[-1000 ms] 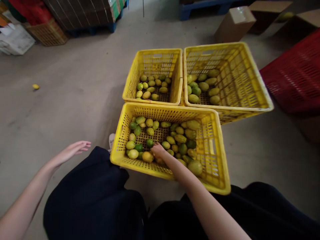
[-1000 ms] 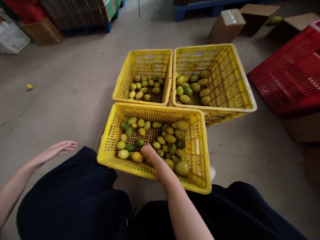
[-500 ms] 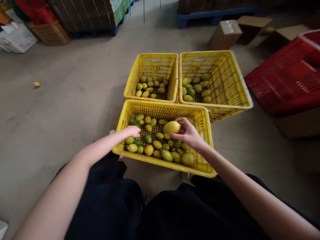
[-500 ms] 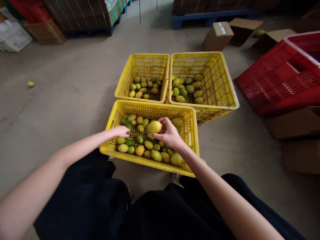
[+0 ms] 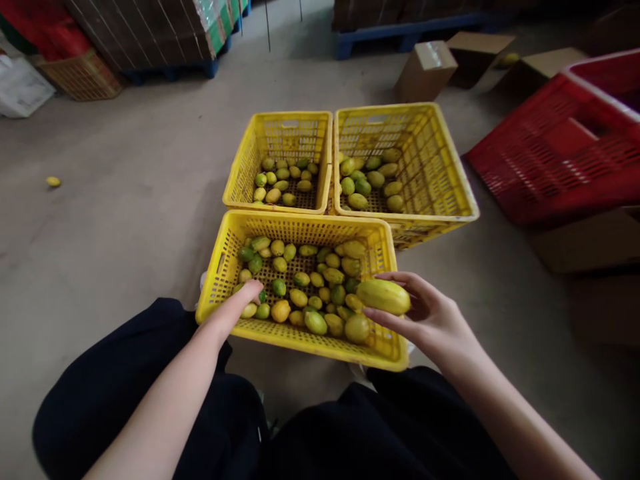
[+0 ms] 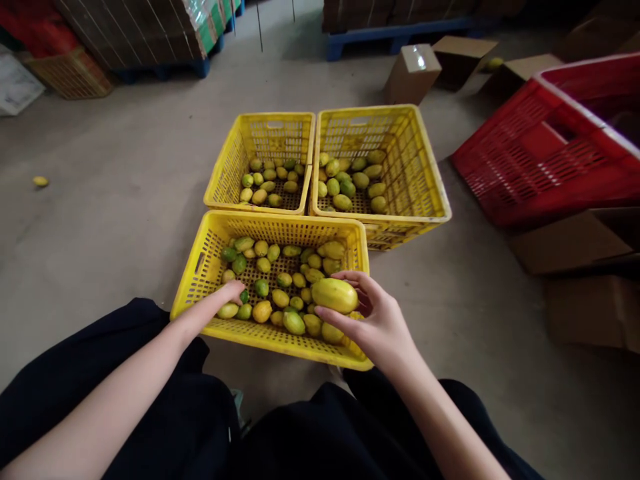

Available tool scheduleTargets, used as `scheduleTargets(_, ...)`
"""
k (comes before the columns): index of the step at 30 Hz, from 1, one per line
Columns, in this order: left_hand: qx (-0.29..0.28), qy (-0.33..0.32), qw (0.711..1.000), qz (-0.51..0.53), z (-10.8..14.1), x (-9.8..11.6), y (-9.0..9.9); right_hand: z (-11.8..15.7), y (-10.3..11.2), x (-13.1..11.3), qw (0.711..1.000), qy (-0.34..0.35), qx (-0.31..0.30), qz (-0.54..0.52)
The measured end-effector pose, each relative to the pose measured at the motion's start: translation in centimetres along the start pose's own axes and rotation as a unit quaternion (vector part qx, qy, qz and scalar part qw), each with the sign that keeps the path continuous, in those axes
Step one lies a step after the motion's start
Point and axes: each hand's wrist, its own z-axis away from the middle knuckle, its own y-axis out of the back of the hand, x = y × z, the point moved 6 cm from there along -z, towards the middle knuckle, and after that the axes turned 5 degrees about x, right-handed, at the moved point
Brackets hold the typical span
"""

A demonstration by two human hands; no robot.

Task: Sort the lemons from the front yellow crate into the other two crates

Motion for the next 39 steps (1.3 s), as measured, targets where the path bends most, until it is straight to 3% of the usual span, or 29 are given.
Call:
scheduleTargets(4,0.025,-0.007,0.999,-0.022,0.0,0.2,1.0,0.1,0.4,-1.4,0.999,0.002,0.027,-0.028)
scheduleTargets(6,0.040,-0.023,0.999,-0.009,0.3,1.2,2.1,0.3,0.1,-2.1,0.999,0.000,0.025,-0.042)
scheduleTargets(10,0.060,-0.070,0.994,0.063,2.0,6.5,5.3,0.7,-1.7,-3.6,0.997,0.008,0.000,-0.075)
scheduleTargets(13,0.059,-0.117,0.981,0.142,5.8,12.0,8.2,1.2,-3.4,-5.6,0.993,0.036,-0.021,-0.106)
scheduleTargets(16,0.021,-0.168,0.943,0.285,11.2,16.7,10.2,1.9,-4.9,-7.7,0.988,0.059,-0.043,-0.139)
scheduleTargets(19,-0.057,-0.183,0.862,0.469,15.8,19.1,11.0,2.1,-5.8,-9.1,0.983,0.085,-0.038,-0.158)
scheduleTargets(21,-0.070,-0.181,0.829,0.524,17.5,19.5,11.0,1.9,-6.0,-9.4,0.981,0.096,-0.014,-0.166)
scheduleTargets(24,-0.045,-0.180,0.820,0.542,18.2,19.2,10.5,1.4,-6.3,-9.1,0.978,0.098,0.005,-0.182)
scheduleTargets(32,-0.044,-0.182,0.847,0.498,18.4,18.6,7.9,1.9,-7.0,-8.2,0.977,0.074,-0.006,-0.199)
scheduleTargets(35,-0.035,-0.210,0.858,0.467,19.2,18.9,8.0,2.3,-7.2,-8.5,0.978,0.080,0.002,-0.193)
scheduleTargets(39,0.033,-0.247,0.870,0.426,20.2,19.0,9.4,2.3,-7.8,-8.8,0.980,0.095,0.021,-0.175)
